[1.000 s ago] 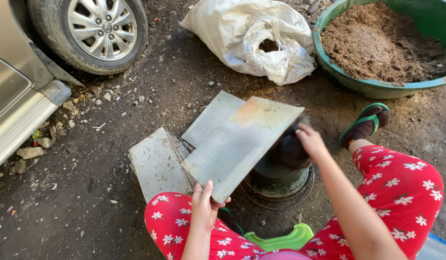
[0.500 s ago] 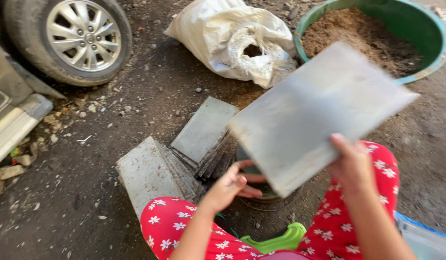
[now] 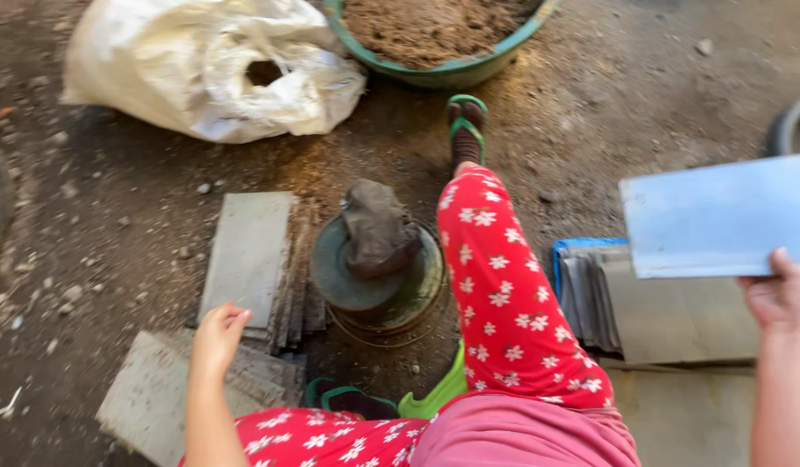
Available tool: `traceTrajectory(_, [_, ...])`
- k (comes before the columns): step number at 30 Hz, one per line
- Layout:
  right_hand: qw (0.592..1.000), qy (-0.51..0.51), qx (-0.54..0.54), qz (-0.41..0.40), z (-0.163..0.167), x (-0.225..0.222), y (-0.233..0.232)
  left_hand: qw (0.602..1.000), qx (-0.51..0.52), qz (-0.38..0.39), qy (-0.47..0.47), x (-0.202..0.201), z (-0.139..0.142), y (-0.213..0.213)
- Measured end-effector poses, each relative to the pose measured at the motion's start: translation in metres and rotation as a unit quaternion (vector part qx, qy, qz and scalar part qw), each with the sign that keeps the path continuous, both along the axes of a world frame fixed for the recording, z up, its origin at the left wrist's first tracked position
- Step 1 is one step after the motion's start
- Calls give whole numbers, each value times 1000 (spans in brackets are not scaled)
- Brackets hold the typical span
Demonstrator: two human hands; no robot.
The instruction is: The person sits on the ground and wipes rectangular metal sheets with a dark cloth, handling them one at a time. The person flips each sheet to clean both sides and places the cleaned sheets into a separate stack.
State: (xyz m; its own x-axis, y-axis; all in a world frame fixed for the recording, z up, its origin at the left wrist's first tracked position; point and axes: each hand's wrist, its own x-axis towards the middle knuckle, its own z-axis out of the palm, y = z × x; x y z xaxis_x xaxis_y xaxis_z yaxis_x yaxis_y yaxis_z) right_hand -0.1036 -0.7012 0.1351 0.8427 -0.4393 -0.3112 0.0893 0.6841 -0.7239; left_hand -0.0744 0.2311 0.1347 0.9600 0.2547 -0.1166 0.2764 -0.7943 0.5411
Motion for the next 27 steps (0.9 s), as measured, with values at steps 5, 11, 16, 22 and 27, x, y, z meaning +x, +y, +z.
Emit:
traceTrajectory(5, [986, 141, 16, -89, -40, -58, 24, 994, -64, 40, 73, -8, -13, 7])
traceTrajectory(11, [950, 248, 46, -185, -80, -91, 58, 988, 11, -18, 153, -11, -21, 5])
traceTrajectory(16, [938, 314, 9, -145, -88, -97, 48, 979, 9, -41, 199, -15, -26, -2])
traceTrajectory(22, [757, 564, -309, -117, -65, -103, 33, 960, 81, -68, 260, -14, -29, -8])
traceTrajectory(27, [751, 579, -305, -88, -64, -102, 35, 956, 75, -72, 273, -10, -29, -13])
